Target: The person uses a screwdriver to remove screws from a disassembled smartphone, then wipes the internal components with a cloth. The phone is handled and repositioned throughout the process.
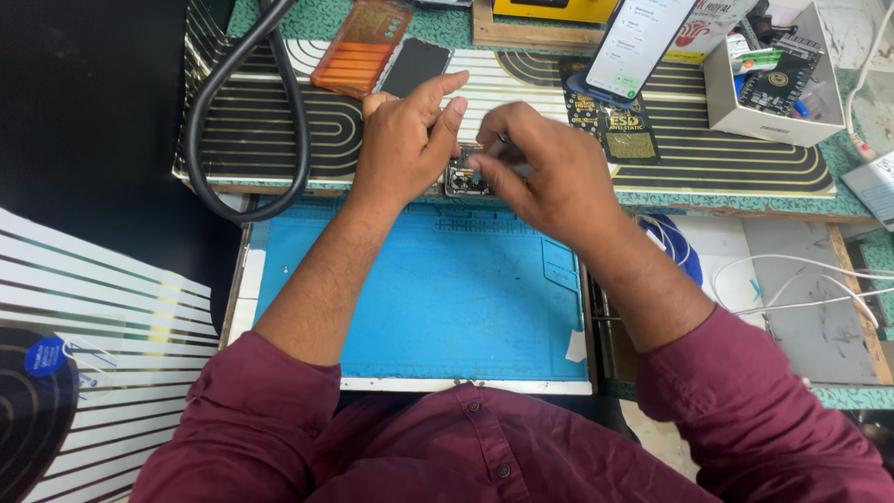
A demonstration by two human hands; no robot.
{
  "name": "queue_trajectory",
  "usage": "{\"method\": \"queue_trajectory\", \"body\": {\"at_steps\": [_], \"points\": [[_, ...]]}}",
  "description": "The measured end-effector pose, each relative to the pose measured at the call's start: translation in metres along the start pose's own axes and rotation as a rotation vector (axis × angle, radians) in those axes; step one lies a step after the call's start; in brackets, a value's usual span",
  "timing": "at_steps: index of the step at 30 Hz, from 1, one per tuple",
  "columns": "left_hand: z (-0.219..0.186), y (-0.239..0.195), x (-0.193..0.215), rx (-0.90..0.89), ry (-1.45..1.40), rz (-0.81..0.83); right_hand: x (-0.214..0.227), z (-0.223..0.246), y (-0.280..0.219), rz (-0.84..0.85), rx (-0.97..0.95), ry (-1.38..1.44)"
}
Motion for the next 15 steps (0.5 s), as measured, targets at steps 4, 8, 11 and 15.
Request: {"method": "queue_trajectory", "body": {"at_steps": [4, 8, 11, 15], "points": [[0.001, 0.001, -0.001, -0.012, 0.040, -0.022, 0.003, 0.004, 0.015, 0.090, 0.084, 0.185], [0.002, 0.002, 0.000, 0.001, 0.023, -0.012, 0.004, 0.000, 0.026, 0.135, 0.002, -0.177], [0.008, 0.003, -0.003, 0.047, 0.006, 0.013, 0.006, -0.001, 0.028, 0.157, 0.000, -0.202], [0.009, 0.000, -0.002, -0.002, 0.015, -0.009, 0.001, 0.000, 0.029, 0.209, 0.016, -0.075]]}}
Point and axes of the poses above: each hand's wrist, its own y-axis towards the middle knuckle, its own x-axis out of the back of the hand, z = x × y, the point moved 8 cm from there along y, towards the middle knuckle, and after that the axes turned 11 degrees about x, right-handed, at the moved point
